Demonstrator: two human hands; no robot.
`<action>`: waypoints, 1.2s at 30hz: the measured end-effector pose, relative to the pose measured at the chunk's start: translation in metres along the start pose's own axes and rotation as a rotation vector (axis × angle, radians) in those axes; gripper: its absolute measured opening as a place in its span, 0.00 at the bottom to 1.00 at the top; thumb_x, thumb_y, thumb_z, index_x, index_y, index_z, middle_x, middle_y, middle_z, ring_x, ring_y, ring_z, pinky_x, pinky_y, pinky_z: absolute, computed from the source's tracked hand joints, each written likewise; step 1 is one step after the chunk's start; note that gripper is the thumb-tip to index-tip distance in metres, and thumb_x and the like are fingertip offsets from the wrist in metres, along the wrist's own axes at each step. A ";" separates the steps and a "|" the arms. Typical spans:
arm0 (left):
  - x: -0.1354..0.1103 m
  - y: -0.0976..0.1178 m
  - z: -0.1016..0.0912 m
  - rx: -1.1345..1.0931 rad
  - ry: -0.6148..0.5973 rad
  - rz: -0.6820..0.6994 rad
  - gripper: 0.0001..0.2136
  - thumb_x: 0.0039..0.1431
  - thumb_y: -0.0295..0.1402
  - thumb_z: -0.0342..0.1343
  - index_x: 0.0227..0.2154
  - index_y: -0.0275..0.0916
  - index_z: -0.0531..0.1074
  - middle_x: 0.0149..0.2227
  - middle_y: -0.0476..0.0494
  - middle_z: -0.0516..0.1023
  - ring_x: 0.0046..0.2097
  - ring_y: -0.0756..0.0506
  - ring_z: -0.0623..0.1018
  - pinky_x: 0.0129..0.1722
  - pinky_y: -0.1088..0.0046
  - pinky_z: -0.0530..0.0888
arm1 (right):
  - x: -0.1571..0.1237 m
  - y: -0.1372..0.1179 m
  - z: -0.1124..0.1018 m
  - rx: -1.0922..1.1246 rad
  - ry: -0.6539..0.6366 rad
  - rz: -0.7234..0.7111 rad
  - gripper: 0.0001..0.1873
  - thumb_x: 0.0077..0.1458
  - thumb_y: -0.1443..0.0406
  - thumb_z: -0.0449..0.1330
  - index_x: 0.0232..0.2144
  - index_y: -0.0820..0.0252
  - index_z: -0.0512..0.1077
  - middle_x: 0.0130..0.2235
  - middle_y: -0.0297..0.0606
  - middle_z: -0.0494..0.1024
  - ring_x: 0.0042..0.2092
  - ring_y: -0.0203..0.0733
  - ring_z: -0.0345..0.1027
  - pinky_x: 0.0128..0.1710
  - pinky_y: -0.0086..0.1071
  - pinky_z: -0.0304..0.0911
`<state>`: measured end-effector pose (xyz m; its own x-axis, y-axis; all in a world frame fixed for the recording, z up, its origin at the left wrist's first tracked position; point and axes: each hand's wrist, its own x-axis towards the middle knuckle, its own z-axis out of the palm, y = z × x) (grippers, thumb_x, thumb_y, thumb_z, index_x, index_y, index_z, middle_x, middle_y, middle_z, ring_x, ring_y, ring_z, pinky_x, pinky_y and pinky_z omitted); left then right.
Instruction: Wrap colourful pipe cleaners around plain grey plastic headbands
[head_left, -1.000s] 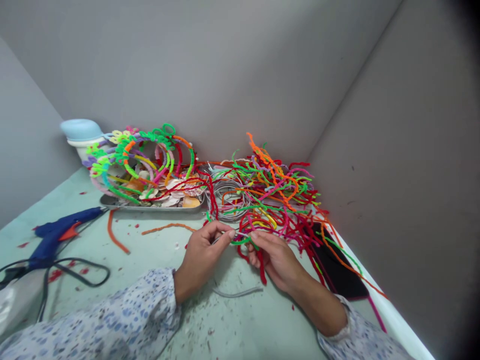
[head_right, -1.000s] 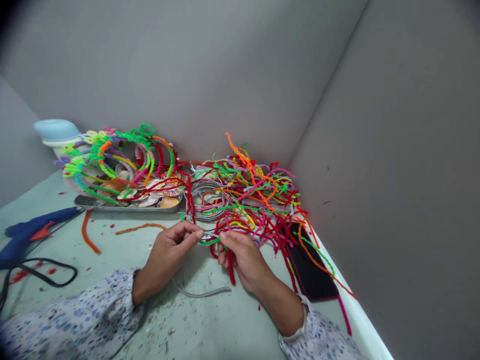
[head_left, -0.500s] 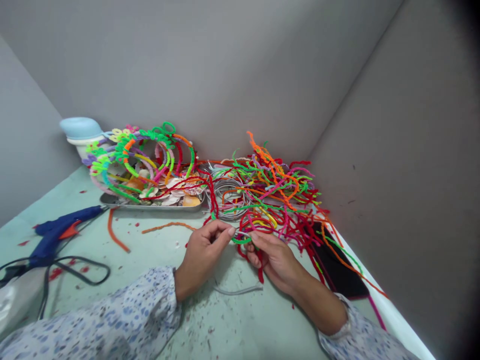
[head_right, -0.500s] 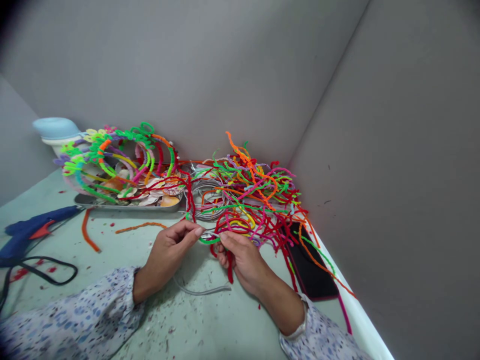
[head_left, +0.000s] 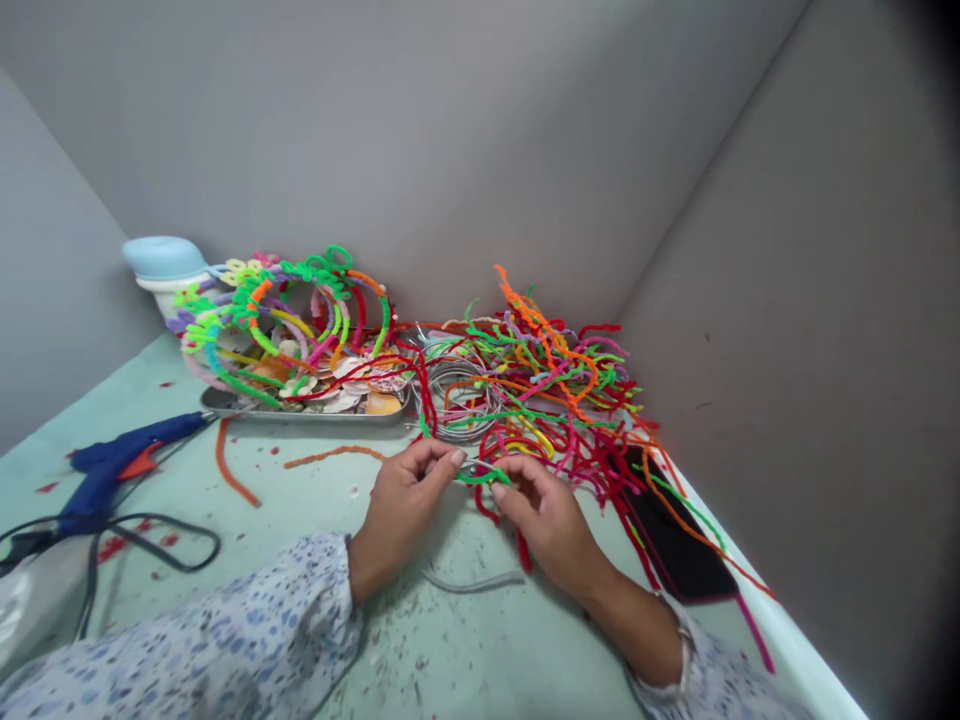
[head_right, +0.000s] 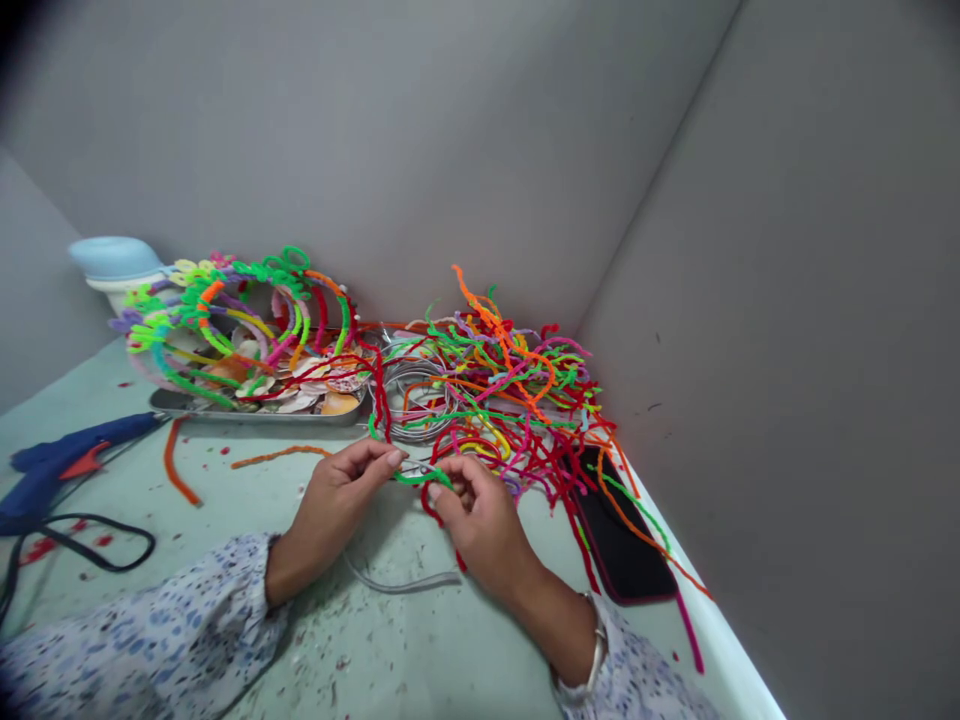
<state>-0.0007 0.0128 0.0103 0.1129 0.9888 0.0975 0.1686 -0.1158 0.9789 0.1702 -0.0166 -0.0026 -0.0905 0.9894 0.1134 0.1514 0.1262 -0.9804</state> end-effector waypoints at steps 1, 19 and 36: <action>0.000 0.000 0.000 0.002 -0.002 0.002 0.10 0.57 0.39 0.55 0.29 0.37 0.73 0.25 0.51 0.72 0.29 0.50 0.67 0.30 0.76 0.63 | -0.001 -0.001 0.001 -0.122 0.042 -0.057 0.06 0.56 0.65 0.57 0.37 0.60 0.69 0.32 0.34 0.71 0.30 0.36 0.64 0.29 0.29 0.60; -0.007 0.005 0.004 -0.025 -0.038 0.004 0.08 0.59 0.36 0.53 0.30 0.37 0.72 0.27 0.51 0.71 0.31 0.49 0.67 0.31 0.77 0.64 | -0.003 0.003 0.001 -0.720 0.233 -0.362 0.03 0.54 0.70 0.56 0.33 0.59 0.69 0.33 0.38 0.71 0.35 0.42 0.67 0.34 0.33 0.60; -0.007 0.001 0.005 -0.107 0.006 -0.044 0.15 0.56 0.38 0.55 0.45 0.40 0.67 0.26 0.53 0.65 0.27 0.51 0.65 0.26 0.78 0.62 | -0.001 0.005 -0.003 -0.757 0.247 -0.375 0.04 0.56 0.70 0.54 0.33 0.58 0.69 0.32 0.37 0.72 0.35 0.42 0.66 0.35 0.33 0.60</action>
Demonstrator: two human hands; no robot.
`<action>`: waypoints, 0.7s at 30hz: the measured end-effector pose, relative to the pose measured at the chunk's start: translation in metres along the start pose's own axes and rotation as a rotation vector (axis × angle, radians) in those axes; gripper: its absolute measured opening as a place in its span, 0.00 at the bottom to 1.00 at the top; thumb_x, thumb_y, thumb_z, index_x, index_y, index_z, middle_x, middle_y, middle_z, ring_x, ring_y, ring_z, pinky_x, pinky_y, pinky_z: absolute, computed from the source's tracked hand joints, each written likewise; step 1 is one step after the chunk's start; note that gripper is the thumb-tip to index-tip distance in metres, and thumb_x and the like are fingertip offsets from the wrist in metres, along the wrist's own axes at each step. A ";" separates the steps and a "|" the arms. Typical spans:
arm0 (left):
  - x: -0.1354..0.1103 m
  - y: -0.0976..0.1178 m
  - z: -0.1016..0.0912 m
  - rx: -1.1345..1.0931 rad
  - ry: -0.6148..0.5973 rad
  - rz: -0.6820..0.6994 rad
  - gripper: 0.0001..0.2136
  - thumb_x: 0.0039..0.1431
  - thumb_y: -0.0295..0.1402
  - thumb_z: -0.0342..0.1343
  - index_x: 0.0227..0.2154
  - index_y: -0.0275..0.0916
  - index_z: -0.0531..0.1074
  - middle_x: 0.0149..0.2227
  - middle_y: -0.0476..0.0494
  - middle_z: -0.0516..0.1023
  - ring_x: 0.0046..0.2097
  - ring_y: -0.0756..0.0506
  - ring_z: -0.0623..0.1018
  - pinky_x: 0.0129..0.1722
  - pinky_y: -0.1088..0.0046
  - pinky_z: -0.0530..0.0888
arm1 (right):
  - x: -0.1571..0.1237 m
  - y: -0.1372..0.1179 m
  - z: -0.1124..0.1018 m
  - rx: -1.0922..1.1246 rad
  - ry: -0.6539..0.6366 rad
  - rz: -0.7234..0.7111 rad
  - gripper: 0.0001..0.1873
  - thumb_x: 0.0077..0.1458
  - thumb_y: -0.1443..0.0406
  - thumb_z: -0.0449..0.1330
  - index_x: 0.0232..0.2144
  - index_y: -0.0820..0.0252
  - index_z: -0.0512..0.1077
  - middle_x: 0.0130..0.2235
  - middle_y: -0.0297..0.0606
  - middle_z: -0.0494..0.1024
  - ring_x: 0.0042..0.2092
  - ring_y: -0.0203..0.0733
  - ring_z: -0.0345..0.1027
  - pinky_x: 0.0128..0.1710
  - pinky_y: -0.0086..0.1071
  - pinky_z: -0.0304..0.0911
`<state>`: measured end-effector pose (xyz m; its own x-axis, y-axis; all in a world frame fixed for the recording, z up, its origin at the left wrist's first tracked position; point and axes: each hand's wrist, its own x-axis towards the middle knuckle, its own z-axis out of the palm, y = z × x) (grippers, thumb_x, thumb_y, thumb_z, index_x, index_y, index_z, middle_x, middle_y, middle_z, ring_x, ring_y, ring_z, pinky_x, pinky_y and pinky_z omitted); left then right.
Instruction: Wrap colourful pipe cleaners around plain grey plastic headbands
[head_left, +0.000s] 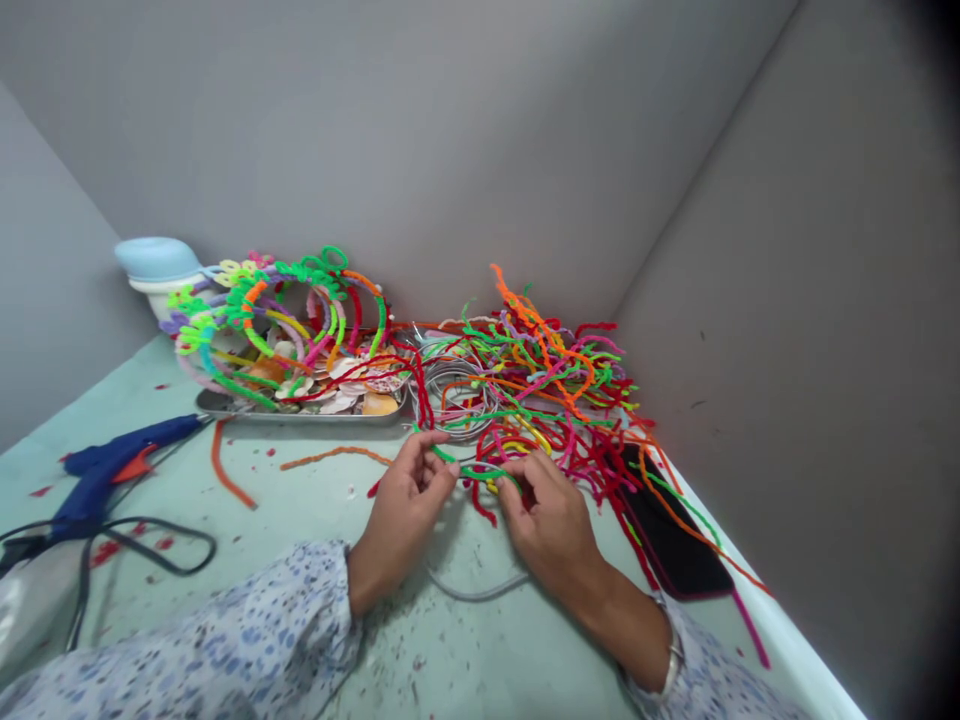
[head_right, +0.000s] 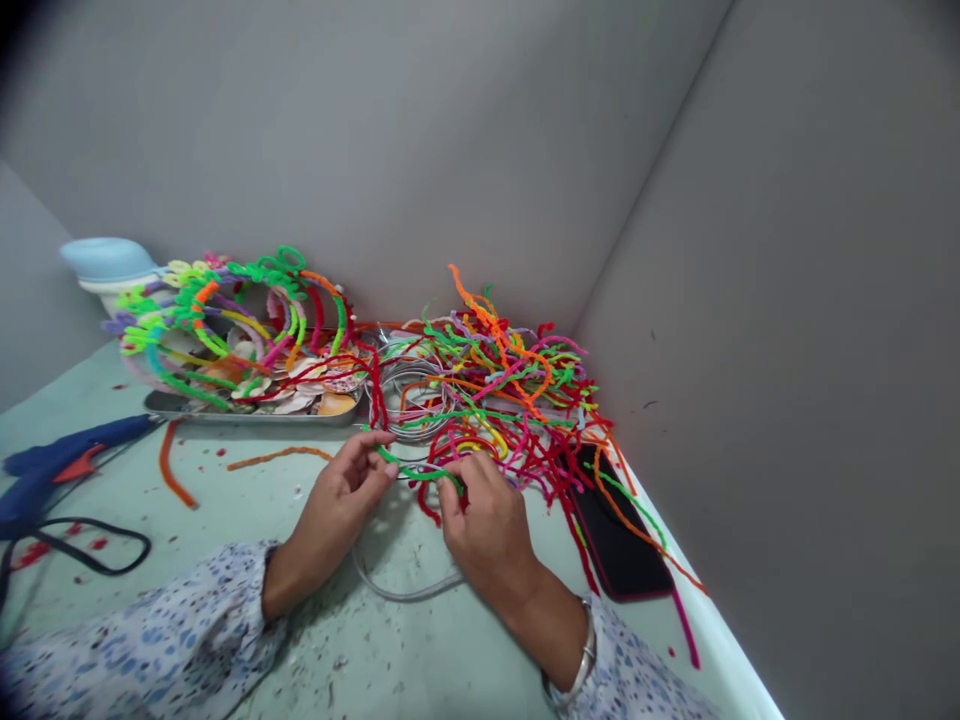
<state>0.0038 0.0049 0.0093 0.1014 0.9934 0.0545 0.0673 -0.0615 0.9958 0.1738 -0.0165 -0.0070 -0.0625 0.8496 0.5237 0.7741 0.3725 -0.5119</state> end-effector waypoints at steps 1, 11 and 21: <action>0.000 -0.001 0.000 0.018 0.004 0.007 0.15 0.56 0.37 0.55 0.45 0.39 0.67 0.28 0.53 0.66 0.28 0.50 0.66 0.27 0.77 0.64 | 0.000 0.000 0.000 0.005 0.002 0.008 0.04 0.56 0.70 0.54 0.32 0.58 0.69 0.32 0.37 0.71 0.35 0.42 0.66 0.35 0.33 0.59; 0.001 0.002 -0.003 0.318 0.037 0.175 0.09 0.56 0.35 0.54 0.28 0.39 0.77 0.30 0.46 0.70 0.34 0.45 0.70 0.33 0.72 0.65 | 0.001 0.003 0.000 0.030 0.024 0.072 0.05 0.57 0.70 0.54 0.33 0.58 0.69 0.33 0.37 0.72 0.36 0.42 0.66 0.36 0.33 0.60; -0.005 -0.001 0.001 -0.006 -0.112 -0.073 0.14 0.61 0.40 0.49 0.45 0.38 0.68 0.20 0.54 0.70 0.18 0.53 0.62 0.16 0.80 0.57 | 0.001 0.006 0.003 0.051 0.041 0.044 0.07 0.56 0.72 0.54 0.35 0.58 0.69 0.34 0.38 0.73 0.38 0.43 0.67 0.38 0.34 0.61</action>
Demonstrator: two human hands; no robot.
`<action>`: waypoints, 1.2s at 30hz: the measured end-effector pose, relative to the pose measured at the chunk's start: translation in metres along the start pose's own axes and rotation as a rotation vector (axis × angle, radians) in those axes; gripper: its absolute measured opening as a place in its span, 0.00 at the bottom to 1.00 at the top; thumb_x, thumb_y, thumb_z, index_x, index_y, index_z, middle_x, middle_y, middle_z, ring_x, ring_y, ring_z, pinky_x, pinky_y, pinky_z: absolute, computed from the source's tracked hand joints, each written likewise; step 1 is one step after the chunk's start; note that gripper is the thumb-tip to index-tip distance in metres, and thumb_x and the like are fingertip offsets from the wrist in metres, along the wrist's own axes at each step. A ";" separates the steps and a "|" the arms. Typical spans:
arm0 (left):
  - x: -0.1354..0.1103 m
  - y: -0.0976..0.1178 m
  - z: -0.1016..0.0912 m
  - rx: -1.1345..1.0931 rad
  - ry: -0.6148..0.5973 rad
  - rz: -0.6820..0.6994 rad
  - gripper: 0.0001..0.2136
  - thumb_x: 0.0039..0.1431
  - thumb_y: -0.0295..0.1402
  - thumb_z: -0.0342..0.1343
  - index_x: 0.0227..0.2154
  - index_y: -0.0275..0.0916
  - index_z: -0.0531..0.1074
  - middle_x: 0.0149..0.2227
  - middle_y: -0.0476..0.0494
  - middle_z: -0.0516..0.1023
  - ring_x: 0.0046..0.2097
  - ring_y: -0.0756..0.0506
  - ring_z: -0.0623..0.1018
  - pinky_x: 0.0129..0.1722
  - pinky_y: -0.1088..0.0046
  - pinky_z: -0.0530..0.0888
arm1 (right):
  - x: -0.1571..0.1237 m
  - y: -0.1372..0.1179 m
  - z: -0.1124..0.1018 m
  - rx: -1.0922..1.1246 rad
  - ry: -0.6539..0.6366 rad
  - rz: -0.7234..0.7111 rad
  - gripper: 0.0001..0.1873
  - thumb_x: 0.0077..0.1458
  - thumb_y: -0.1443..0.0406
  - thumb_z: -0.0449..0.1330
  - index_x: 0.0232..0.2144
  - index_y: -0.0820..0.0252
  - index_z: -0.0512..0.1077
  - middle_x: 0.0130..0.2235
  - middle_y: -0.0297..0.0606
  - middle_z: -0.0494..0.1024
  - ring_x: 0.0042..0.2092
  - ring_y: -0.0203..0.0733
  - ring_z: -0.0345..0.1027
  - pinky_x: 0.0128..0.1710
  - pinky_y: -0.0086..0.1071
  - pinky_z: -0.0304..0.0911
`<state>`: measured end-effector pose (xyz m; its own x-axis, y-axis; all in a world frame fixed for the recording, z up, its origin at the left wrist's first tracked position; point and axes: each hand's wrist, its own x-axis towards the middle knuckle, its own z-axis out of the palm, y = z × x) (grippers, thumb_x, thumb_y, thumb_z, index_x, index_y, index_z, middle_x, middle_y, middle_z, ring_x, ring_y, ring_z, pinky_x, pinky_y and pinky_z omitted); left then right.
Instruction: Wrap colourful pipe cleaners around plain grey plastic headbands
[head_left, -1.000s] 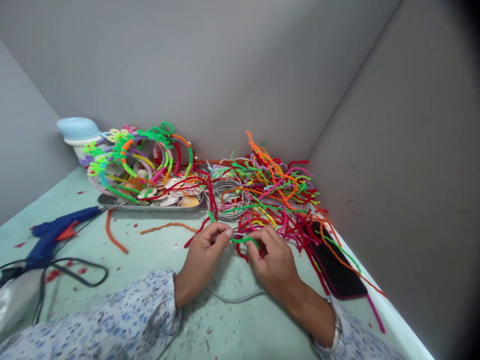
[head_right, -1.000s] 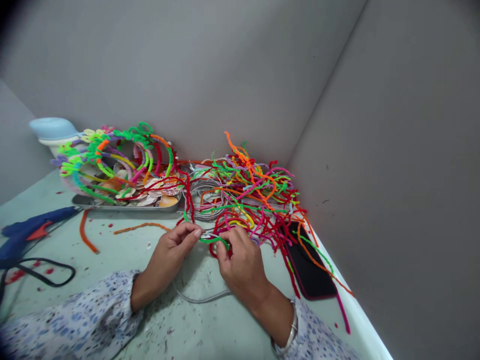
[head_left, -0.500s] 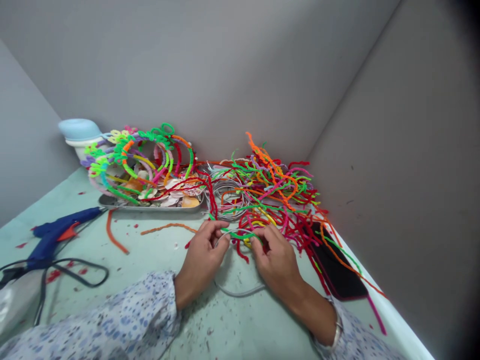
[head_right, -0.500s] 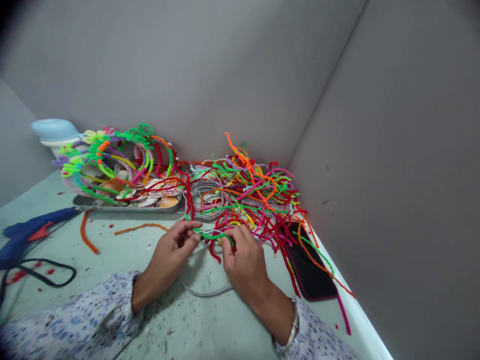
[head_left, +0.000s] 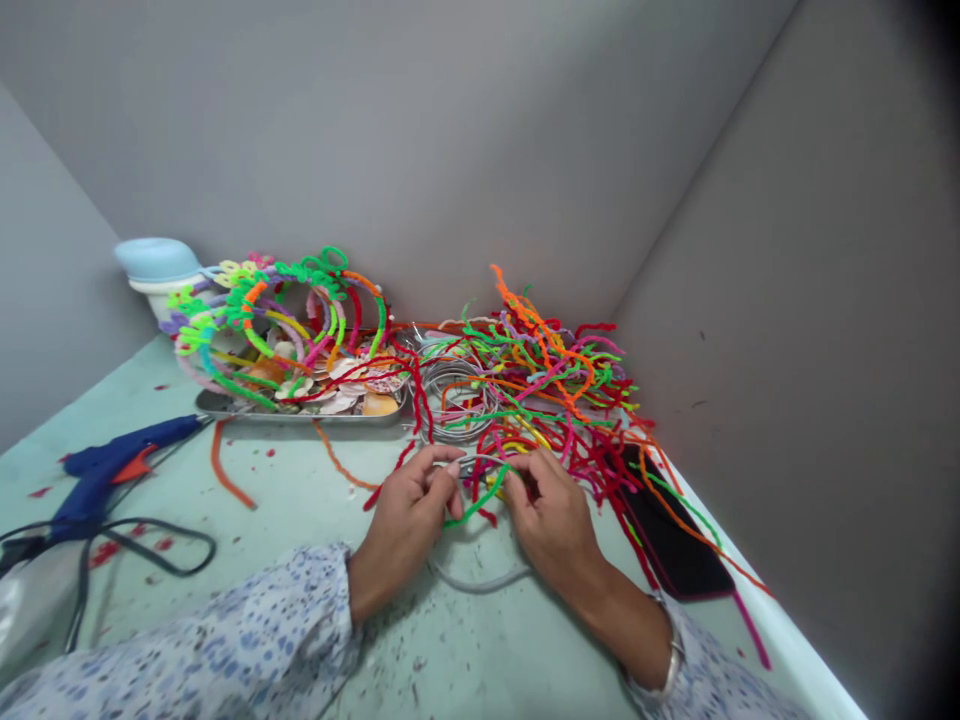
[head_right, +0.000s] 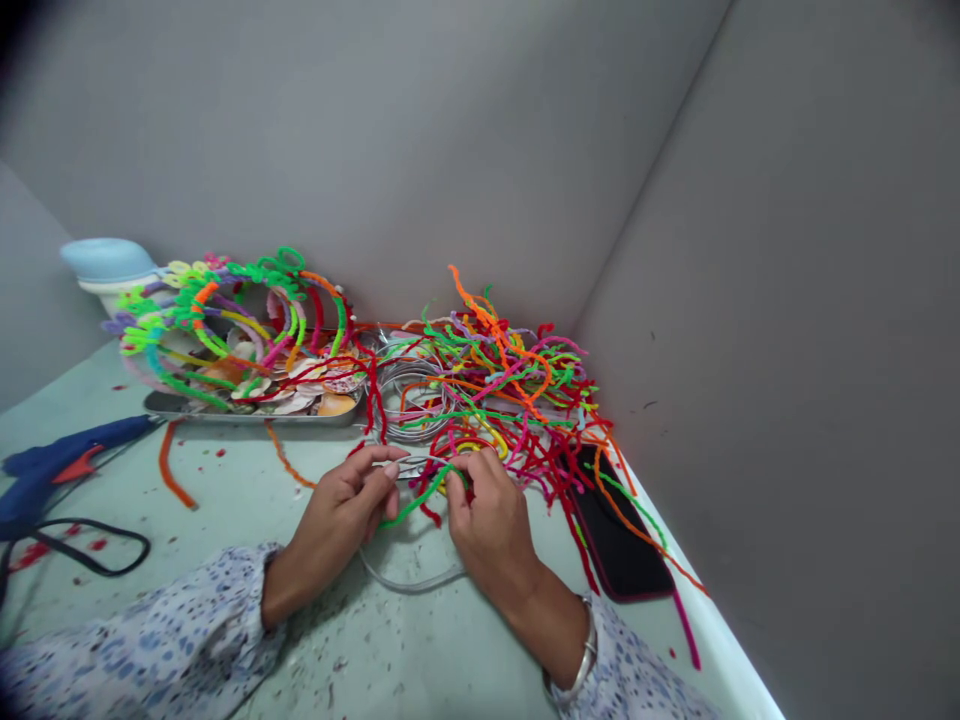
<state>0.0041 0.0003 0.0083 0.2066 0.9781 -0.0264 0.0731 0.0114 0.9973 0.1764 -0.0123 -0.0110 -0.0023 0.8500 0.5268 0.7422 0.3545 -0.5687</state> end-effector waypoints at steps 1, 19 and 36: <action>0.000 0.001 0.000 -0.011 -0.006 -0.006 0.14 0.61 0.40 0.49 0.45 0.38 0.68 0.19 0.54 0.69 0.18 0.54 0.62 0.16 0.80 0.57 | 0.000 0.000 0.000 0.002 -0.004 0.000 0.06 0.56 0.71 0.54 0.35 0.58 0.69 0.34 0.38 0.73 0.38 0.42 0.67 0.38 0.34 0.61; 0.004 0.006 -0.002 -0.100 -0.002 -0.088 0.08 0.57 0.36 0.52 0.34 0.37 0.69 0.16 0.58 0.57 0.17 0.55 0.56 0.13 0.84 0.56 | 0.000 -0.006 -0.004 0.022 -0.036 0.034 0.06 0.58 0.70 0.53 0.33 0.59 0.70 0.33 0.38 0.71 0.37 0.43 0.66 0.37 0.33 0.59; 0.004 0.007 -0.002 -0.080 0.012 -0.083 0.09 0.54 0.36 0.55 0.33 0.35 0.73 0.19 0.54 0.63 0.20 0.54 0.58 0.18 0.81 0.55 | 0.001 -0.009 -0.006 0.039 -0.066 0.034 0.08 0.59 0.69 0.51 0.30 0.59 0.68 0.31 0.36 0.69 0.36 0.41 0.64 0.37 0.33 0.57</action>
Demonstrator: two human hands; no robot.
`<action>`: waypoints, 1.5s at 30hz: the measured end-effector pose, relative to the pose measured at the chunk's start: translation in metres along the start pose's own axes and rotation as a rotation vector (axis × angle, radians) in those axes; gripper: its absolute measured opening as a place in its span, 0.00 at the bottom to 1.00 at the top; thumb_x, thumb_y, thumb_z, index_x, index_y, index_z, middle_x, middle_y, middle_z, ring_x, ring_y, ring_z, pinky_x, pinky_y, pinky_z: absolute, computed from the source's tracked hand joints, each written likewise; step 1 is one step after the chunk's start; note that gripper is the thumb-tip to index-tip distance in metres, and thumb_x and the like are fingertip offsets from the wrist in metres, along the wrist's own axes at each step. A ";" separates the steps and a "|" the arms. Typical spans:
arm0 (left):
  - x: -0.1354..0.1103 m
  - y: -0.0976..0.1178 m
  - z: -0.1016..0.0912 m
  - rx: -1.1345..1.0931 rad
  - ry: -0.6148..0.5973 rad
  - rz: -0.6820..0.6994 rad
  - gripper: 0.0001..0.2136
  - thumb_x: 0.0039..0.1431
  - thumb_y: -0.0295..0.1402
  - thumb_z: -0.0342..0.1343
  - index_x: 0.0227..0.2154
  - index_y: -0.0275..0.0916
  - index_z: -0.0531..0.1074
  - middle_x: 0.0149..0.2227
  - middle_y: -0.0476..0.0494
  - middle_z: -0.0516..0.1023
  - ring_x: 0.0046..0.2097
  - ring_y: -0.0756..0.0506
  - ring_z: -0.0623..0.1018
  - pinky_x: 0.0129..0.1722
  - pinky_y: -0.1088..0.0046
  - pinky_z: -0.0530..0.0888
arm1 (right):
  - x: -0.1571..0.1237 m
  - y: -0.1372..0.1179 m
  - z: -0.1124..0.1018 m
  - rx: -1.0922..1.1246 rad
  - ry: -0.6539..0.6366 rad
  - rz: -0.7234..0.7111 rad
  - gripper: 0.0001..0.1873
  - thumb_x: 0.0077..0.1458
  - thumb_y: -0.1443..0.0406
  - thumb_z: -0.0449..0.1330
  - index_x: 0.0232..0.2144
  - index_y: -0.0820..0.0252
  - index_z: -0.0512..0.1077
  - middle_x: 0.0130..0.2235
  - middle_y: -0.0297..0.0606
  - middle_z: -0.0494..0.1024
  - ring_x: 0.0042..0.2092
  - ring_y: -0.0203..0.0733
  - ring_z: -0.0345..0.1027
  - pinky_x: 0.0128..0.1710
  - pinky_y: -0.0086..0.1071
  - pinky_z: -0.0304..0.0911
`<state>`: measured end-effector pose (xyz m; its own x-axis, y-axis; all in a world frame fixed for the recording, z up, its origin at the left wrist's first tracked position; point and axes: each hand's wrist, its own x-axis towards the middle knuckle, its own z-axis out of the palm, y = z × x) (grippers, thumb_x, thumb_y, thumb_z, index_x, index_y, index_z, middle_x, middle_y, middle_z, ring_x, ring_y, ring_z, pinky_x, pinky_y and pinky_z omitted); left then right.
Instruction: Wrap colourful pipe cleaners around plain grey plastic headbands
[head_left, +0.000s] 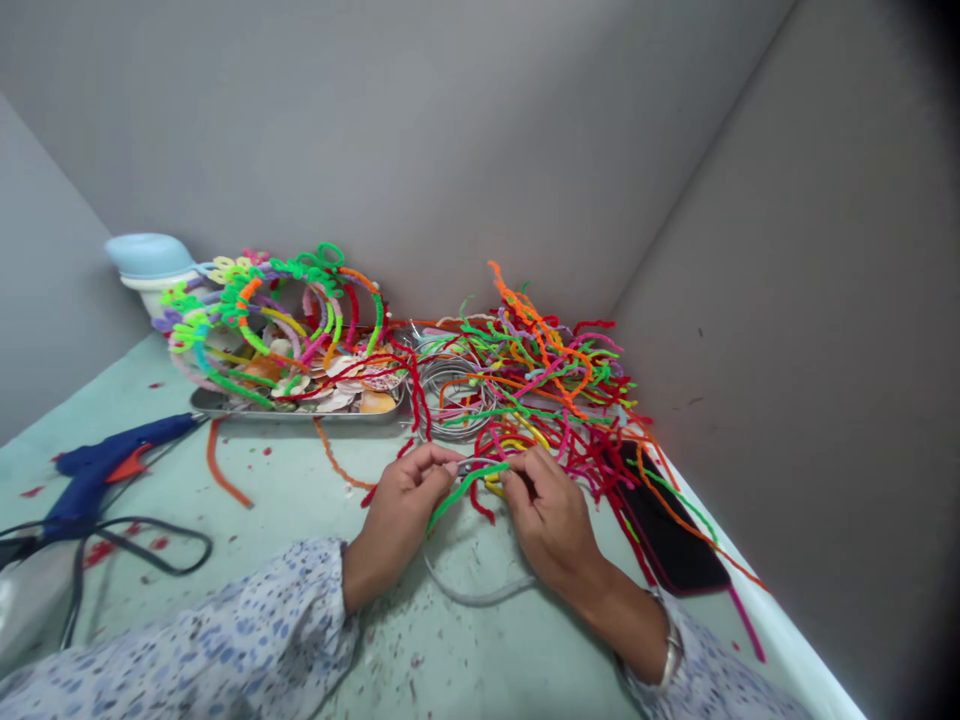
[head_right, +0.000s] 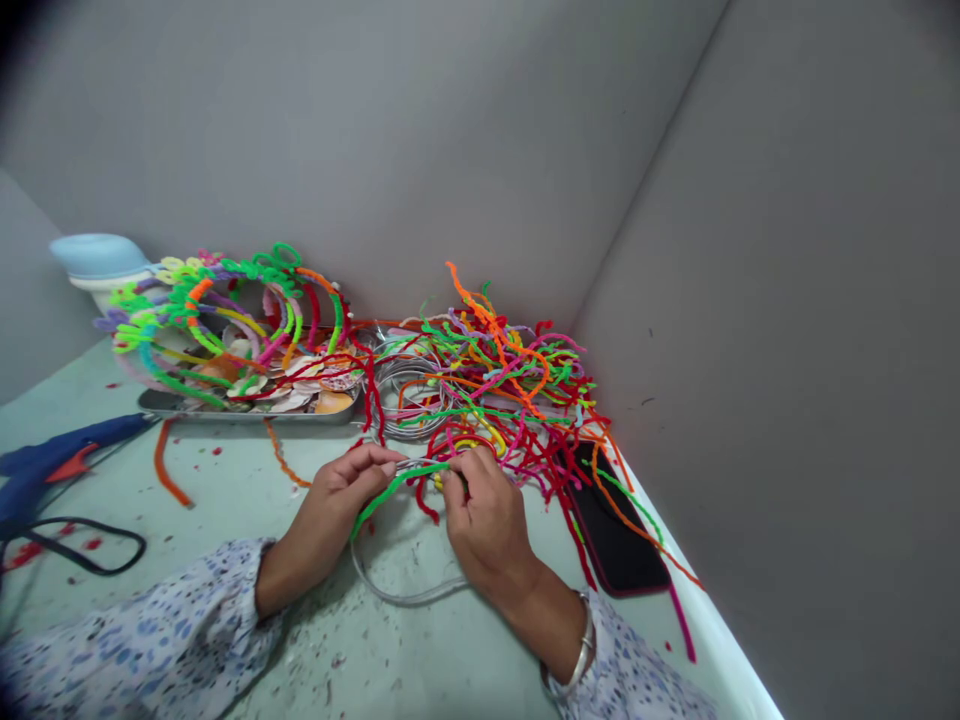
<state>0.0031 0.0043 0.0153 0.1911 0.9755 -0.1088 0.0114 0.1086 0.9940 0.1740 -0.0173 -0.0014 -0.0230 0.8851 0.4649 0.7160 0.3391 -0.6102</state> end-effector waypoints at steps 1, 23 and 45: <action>0.000 0.000 0.000 0.006 -0.001 0.000 0.09 0.54 0.36 0.55 0.33 0.35 0.73 0.20 0.54 0.65 0.21 0.54 0.59 0.18 0.81 0.55 | 0.000 0.000 0.000 0.004 0.000 0.000 0.07 0.59 0.69 0.51 0.30 0.59 0.68 0.31 0.36 0.69 0.36 0.41 0.64 0.36 0.32 0.57; 0.002 -0.003 0.000 -0.059 -0.005 -0.020 0.07 0.56 0.36 0.54 0.33 0.37 0.69 0.15 0.59 0.56 0.18 0.54 0.55 0.16 0.81 0.53 | -0.001 0.002 0.004 0.052 0.008 0.032 0.05 0.55 0.71 0.53 0.30 0.59 0.69 0.31 0.36 0.70 0.33 0.41 0.65 0.33 0.32 0.58; -0.003 0.001 0.000 -0.063 -0.019 -0.003 0.08 0.57 0.36 0.53 0.34 0.38 0.70 0.15 0.59 0.56 0.17 0.55 0.54 0.15 0.82 0.53 | 0.000 -0.001 0.002 0.564 -0.071 0.302 0.13 0.58 0.62 0.56 0.24 0.57 0.59 0.23 0.26 0.58 0.25 0.34 0.51 0.25 0.28 0.49</action>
<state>0.0024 0.0010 0.0162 0.2098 0.9714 -0.1112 -0.0495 0.1241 0.9910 0.1719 -0.0166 -0.0022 0.0625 0.9801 0.1883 0.2220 0.1703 -0.9601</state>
